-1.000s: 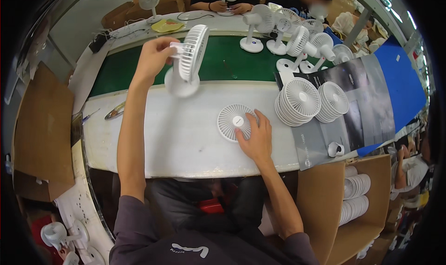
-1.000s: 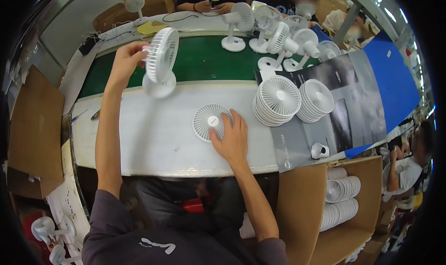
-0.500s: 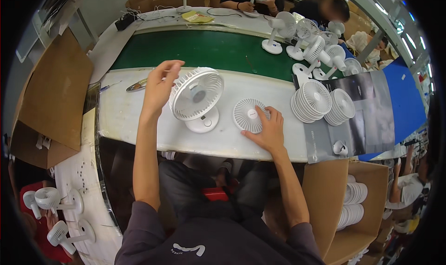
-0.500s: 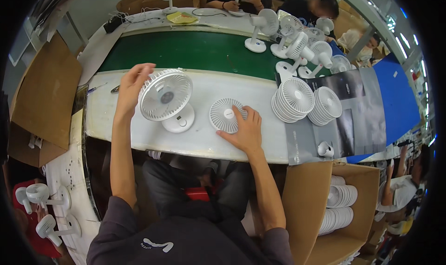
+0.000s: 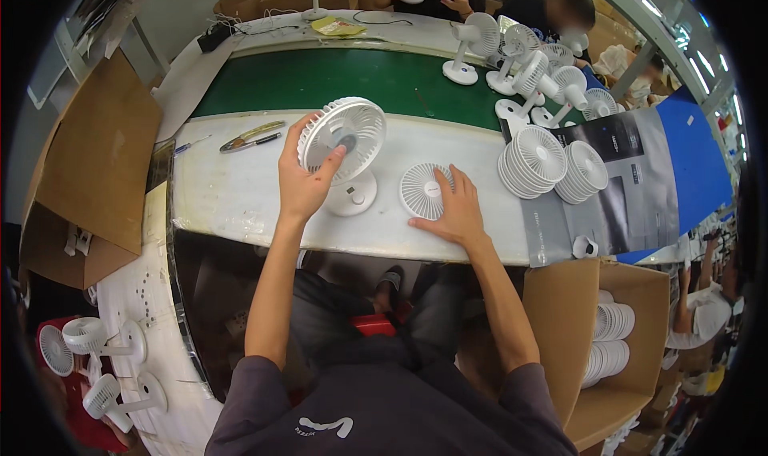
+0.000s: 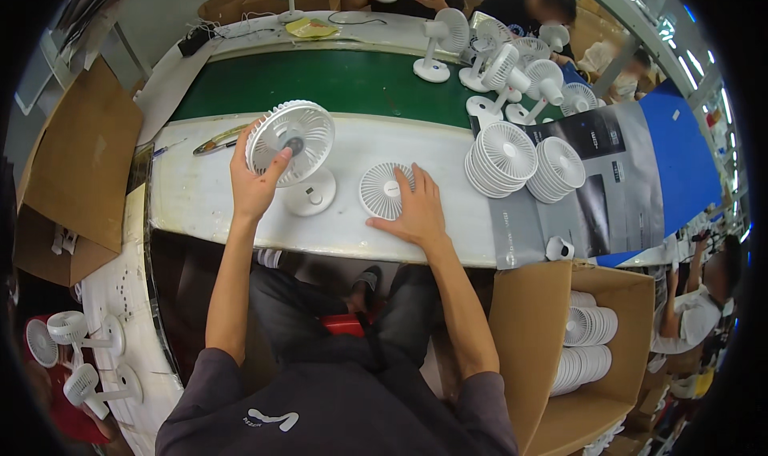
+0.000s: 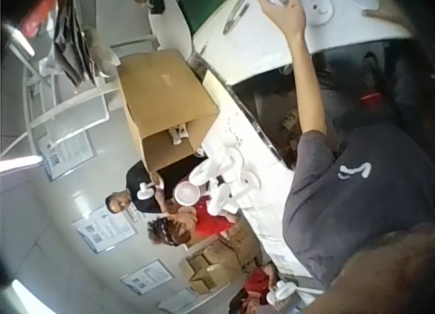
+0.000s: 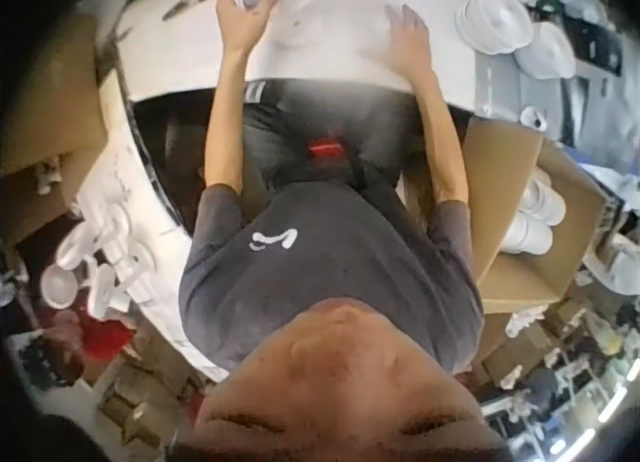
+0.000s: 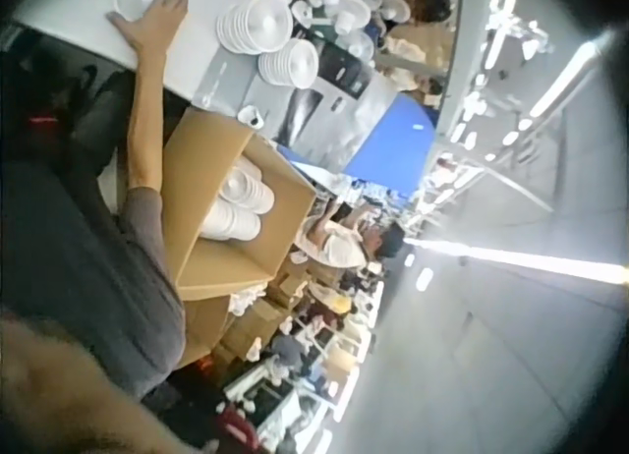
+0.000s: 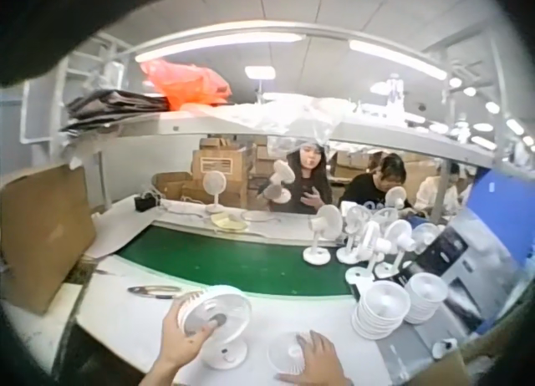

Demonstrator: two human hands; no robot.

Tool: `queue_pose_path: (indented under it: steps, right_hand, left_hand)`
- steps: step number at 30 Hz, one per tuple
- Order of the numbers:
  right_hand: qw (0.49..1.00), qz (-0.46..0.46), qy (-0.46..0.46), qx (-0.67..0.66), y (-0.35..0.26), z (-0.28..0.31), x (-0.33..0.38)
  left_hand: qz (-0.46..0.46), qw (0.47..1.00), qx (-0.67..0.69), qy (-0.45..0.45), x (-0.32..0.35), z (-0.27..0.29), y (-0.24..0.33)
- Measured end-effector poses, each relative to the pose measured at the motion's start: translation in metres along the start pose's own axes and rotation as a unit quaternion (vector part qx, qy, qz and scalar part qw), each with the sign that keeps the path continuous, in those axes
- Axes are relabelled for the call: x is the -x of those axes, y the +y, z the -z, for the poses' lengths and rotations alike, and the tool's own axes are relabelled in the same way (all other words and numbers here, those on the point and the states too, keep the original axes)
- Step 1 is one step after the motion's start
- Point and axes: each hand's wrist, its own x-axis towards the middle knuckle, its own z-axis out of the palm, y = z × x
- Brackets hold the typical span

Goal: Assembling and inspecting small electric desk fans on a manufacturing production line.

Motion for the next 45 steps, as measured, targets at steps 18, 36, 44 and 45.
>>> queue_pose_path:
  steps: [18, 36, 44, 45]
  right_hand:
    - [0.965, 0.09, 0.036, -0.244, -0.14, 0.106, 0.071]
    - [0.963, 0.035, -0.004, -0.267, -0.138, 0.088, 0.085]
    - [0.893, 0.006, 0.008, -0.449, -0.128, 0.09, 0.083]
    - [0.865, -0.01, -0.009, -0.501, -0.128, 0.087, 0.084]
  left_hand:
    - [0.374, 0.871, 0.318, 0.002, 0.128, 0.005, 0.072]
    - [0.208, 0.92, 0.258, -0.209, 0.134, 0.0, 0.074]
    - [0.166, 0.913, -0.02, -0.371, 0.094, 0.022, 0.102]
    - [0.14, 0.926, 0.004, -0.351, 0.093, 0.017, 0.103]
